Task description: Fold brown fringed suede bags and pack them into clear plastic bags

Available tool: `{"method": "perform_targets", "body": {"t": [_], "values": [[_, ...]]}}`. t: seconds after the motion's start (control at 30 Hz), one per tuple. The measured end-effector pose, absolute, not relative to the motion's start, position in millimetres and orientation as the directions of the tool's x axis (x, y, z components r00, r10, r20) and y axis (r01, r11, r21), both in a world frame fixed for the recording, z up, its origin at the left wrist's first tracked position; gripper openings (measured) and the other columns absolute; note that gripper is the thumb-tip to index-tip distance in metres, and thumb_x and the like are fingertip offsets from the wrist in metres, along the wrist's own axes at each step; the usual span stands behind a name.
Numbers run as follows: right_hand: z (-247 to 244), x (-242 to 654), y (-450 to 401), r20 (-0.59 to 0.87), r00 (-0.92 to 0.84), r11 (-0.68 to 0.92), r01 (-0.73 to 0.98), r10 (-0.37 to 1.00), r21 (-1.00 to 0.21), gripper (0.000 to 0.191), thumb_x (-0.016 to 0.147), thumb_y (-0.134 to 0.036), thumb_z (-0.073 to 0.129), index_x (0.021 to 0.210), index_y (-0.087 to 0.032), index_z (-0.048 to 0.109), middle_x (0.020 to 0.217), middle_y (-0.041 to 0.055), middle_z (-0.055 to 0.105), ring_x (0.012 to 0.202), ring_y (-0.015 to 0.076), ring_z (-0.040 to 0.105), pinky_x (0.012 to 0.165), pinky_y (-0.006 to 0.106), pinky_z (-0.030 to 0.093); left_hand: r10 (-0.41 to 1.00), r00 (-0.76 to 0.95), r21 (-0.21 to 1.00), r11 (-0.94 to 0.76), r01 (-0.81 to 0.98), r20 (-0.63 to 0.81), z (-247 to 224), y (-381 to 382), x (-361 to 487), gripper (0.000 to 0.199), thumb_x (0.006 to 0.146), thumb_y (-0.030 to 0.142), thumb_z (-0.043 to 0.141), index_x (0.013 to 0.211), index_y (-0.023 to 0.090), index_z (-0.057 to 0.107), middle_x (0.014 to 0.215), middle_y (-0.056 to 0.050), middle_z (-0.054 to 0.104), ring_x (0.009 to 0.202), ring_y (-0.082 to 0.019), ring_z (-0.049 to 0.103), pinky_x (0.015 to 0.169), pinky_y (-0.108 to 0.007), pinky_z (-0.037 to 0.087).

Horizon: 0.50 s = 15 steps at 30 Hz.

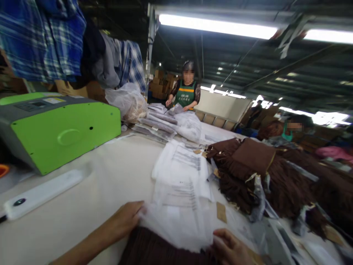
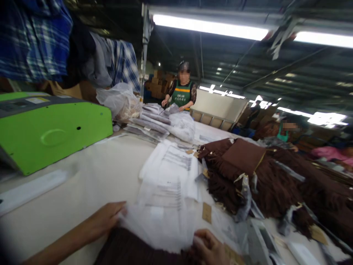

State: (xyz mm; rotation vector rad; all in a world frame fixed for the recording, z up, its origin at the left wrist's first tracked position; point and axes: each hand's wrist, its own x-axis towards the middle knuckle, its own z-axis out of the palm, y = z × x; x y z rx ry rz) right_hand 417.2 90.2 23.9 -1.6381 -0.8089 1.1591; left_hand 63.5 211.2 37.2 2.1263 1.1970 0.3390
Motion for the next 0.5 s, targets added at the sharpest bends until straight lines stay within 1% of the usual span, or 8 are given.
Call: {"method": "perform_targets", "body": {"t": [0.07,0.1,0.17,0.23,0.37,0.43,0.5], "values": [[40.0,413.3,84.6,-0.368,0.287,-0.413,0.113,0.884,-0.904,0.037,0.054,-0.052,0.072,0.073,-0.022,0.065,0.063,0.0002,0.067,0.065,0.0212,0.065,0.063,0.029,0.050,0.842,0.520,0.640,-0.322,0.698,-0.144,54.1,205.3,65.7,0.032,0.091,0.037,0.030,0.074,0.021,0.052,0.080,-0.004,0.066,0.078,-0.020,0.061,0.074,-0.030,0.045],[45.9,413.5,83.8,-0.364,0.286,-0.425,0.194,0.887,-0.884,0.038,0.056,-0.053,0.071,0.077,-0.022,0.067,0.064,0.0003,0.068,0.066,0.0211,0.065,0.063,0.028,0.050,0.840,0.520,0.651,-0.309,0.693,-0.154,59.4,203.9,66.4,0.032,0.091,0.037,0.030,0.076,0.021,0.052,0.082,-0.004,0.065,0.080,-0.020,0.060,0.076,-0.030,0.045],[51.6,416.5,83.4,-0.355,0.317,-0.450,0.314,0.880,-0.836,0.039,0.054,-0.054,0.071,0.076,-0.022,0.069,0.062,0.0004,0.068,0.064,0.0208,0.064,0.060,0.027,0.049,0.838,0.510,0.659,-0.274,0.701,-0.194,63.8,200.9,66.3,0.033,0.092,0.038,0.029,0.078,0.022,0.053,0.083,-0.003,0.065,0.082,-0.020,0.060,0.077,-0.030,0.045],[51.1,420.1,81.4,-0.330,0.337,-0.445,0.364,0.882,-0.818,0.037,0.053,-0.053,0.070,0.073,-0.022,0.070,0.063,0.0006,0.069,0.064,0.0209,0.064,0.059,0.026,0.049,0.837,0.505,0.647,-0.270,0.714,-0.208,63.1,195.5,64.8,0.036,0.094,0.041,0.026,0.080,0.022,0.053,0.085,-0.003,0.064,0.083,-0.021,0.060,0.078,-0.031,0.046],[48.8,422.5,73.7,-0.330,0.336,-0.451,0.398,0.882,-0.799,0.034,0.057,-0.053,0.069,0.076,-0.024,0.071,0.068,0.0014,0.072,0.070,0.0228,0.067,0.064,0.026,0.050,0.846,0.505,0.591,-0.320,0.740,-0.173,57.5,181.9,62.4,0.039,0.096,0.044,0.023,0.087,0.021,0.054,0.090,-0.005,0.063,0.087,-0.021,0.060,0.085,-0.034,0.045],[52.7,420.1,70.2,-0.328,0.335,-0.456,0.447,0.883,-0.770,0.034,0.060,-0.053,0.066,0.077,-0.024,0.070,0.068,0.0017,0.072,0.071,0.0233,0.067,0.065,0.027,0.050,0.848,0.504,0.602,-0.321,0.731,-0.161,57.1,177.5,62.2,0.039,0.096,0.044,0.025,0.091,0.022,0.056,0.092,-0.005,0.064,0.090,-0.022,0.059,0.089,-0.034,0.044],[58.3,416.4,68.3,-0.294,0.330,-0.432,0.512,0.897,-0.742,0.032,0.065,-0.051,0.061,0.077,-0.023,0.069,0.070,0.0019,0.072,0.072,0.0228,0.066,0.066,0.027,0.049,0.852,0.499,0.654,-0.287,0.700,-0.161,58.3,176.3,61.9,0.039,0.095,0.046,0.026,0.093,0.022,0.058,0.095,-0.005,0.065,0.093,-0.022,0.059,0.092,-0.034,0.043]]}}
